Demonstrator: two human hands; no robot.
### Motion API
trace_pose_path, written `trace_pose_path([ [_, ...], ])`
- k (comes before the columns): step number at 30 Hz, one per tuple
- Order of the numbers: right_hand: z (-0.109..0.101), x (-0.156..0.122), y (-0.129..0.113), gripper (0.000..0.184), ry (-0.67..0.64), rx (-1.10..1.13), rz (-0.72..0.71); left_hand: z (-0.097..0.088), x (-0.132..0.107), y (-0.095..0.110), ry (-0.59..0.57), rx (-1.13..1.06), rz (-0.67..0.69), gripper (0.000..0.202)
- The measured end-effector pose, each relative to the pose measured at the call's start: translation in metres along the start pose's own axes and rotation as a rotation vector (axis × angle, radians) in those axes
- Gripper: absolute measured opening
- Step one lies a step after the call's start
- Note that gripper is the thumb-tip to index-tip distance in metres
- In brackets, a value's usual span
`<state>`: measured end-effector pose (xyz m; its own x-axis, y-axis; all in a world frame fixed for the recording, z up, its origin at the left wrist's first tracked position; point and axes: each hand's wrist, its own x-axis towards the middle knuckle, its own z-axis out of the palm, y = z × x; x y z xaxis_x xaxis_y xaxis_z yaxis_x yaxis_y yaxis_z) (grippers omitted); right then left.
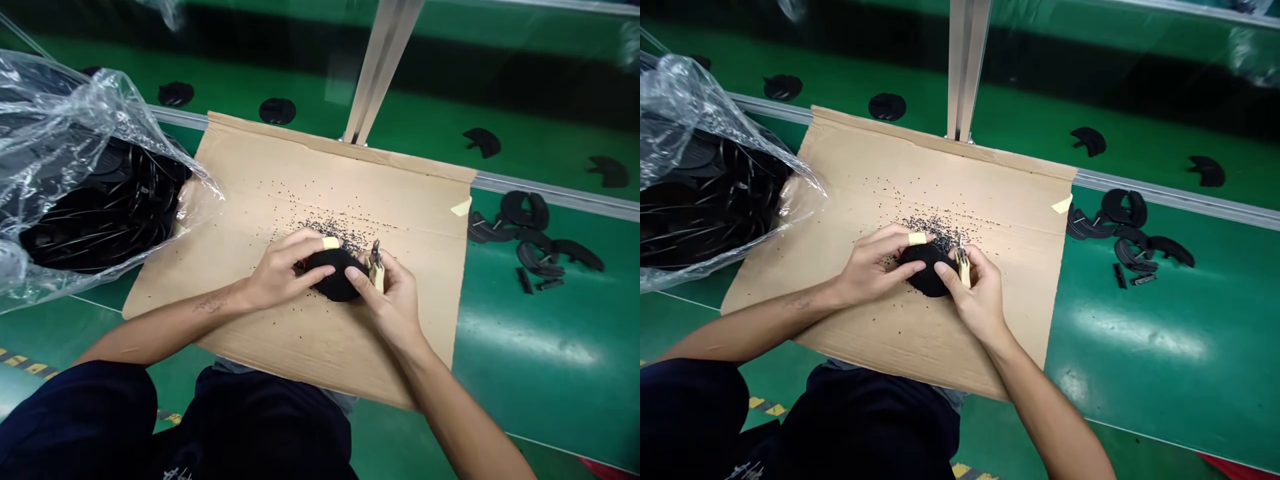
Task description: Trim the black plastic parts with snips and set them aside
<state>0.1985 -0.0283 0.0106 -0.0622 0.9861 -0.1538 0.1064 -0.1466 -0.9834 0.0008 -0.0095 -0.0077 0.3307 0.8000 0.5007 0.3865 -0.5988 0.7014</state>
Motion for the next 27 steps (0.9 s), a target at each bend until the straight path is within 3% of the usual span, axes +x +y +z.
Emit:
trace_pose_path([
  [10, 0.0017, 0.0007, 0.0054, 0.024, 0.025, -0.013, -0.095, 0.0008, -0.0013, 0.0039, 0.049, 0.044, 0.020, 0.023],
  [17, 0.0021, 0.0001, 0.0045, 0.022, 0.022, -0.050, -0.154, 0.0041, -0.0027, 0.0009, -0.015, 0.010, -0.076, 0.026],
  [22, 0.0025, -0.0013, 0.0036, 0.022, 0.018, -0.093, -0.202, 0.0060, -0.0029, 0.0016, -0.120, -0.203, -0.150, 0.020],
  [27, 0.0012, -0.0023, 0.0070, 0.019, 0.029, -0.171, -0.265, 0.0014, 0.0004, 0.0041, -0.124, -0.200, -0.123, 0.014],
])
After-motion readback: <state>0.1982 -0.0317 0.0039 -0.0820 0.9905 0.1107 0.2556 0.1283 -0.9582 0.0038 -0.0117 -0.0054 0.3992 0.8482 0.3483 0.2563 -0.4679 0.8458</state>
